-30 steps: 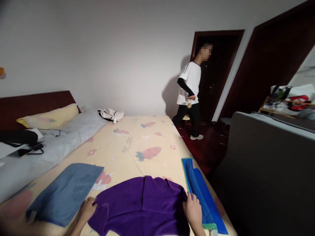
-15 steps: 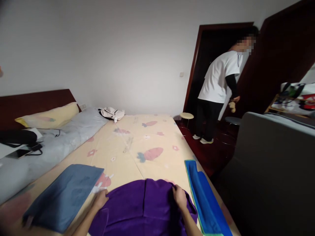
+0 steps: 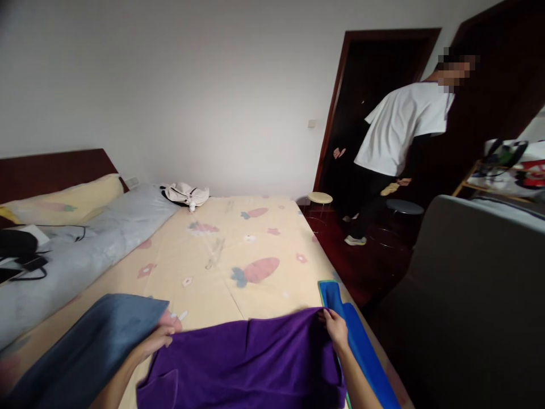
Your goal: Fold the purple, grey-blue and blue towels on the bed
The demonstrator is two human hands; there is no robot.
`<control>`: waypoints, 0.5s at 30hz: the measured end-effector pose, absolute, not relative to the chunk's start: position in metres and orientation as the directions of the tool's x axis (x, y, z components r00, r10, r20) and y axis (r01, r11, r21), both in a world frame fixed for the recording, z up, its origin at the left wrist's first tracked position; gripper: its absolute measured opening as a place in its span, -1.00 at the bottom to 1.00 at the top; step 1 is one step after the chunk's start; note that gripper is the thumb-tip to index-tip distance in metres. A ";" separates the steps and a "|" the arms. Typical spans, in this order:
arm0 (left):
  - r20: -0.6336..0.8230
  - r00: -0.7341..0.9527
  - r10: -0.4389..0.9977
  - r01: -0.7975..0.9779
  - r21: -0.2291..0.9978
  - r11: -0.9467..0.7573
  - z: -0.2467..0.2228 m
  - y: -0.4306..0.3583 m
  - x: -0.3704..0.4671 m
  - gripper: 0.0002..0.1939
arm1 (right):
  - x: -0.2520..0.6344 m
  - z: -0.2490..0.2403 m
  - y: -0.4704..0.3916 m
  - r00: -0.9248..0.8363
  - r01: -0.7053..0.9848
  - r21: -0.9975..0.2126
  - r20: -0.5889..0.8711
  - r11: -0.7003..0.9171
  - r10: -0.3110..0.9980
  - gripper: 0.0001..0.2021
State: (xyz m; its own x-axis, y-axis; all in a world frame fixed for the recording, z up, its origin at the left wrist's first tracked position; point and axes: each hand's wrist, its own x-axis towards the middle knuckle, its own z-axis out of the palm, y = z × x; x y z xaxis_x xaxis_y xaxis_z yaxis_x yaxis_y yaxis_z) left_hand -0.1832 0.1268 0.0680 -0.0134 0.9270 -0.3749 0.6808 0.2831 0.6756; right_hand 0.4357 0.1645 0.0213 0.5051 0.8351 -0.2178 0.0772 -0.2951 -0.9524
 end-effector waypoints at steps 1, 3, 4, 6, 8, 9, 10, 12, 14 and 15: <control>-0.364 -0.006 0.931 0.664 0.695 0.276 0.070 0.127 -0.184 -0.90 | 0.436 0.020 0.165 0.508 0.081 -0.953 -0.213 -0.292 0.834 -0.54; -0.324 0.005 0.946 0.632 0.734 0.248 0.075 0.130 -0.187 -0.90 | 0.436 0.017 0.168 0.517 0.095 -0.954 -0.197 -0.285 0.833 -0.55; -0.301 0.002 0.954 0.619 0.750 0.235 0.077 0.132 -0.188 -0.89 | 0.436 0.016 0.169 0.522 0.105 -0.954 -0.186 -0.280 0.832 -0.55; -0.257 -0.007 0.966 0.598 0.773 0.211 0.082 0.137 -0.191 -0.87 | 0.436 0.016 0.173 0.530 0.130 -0.954 -0.163 -0.269 0.832 -0.55; -0.220 -0.015 0.975 0.585 0.789 0.187 0.087 0.144 -0.194 -0.85 | 0.436 0.016 0.178 0.532 0.160 -0.953 -0.137 -0.257 0.835 -0.54; -0.201 -0.018 0.980 0.581 0.795 0.173 0.090 0.148 -0.195 -0.83 | 0.437 0.016 0.180 0.531 0.176 -0.952 -0.123 -0.251 0.838 -0.53; -0.180 -0.019 0.983 0.578 0.800 0.158 0.093 0.152 -0.197 -0.82 | 0.437 0.017 0.182 0.529 0.192 -0.950 -0.111 -0.246 0.841 -0.53; -0.136 -0.016 0.991 0.577 0.808 0.121 0.100 0.159 -0.199 -0.76 | 0.437 0.018 0.186 0.526 0.224 -0.945 -0.088 -0.237 0.846 -0.52; -0.093 -0.004 0.996 0.574 0.815 0.079 0.107 0.165 -0.201 -0.69 | 0.438 0.018 0.190 0.527 0.252 -0.940 -0.067 -0.231 0.847 -0.50; -0.067 0.001 0.998 0.590 0.806 0.053 0.109 0.167 -0.202 -0.66 | 0.438 0.019 0.191 0.530 0.266 -0.937 -0.056 -0.229 0.846 -0.48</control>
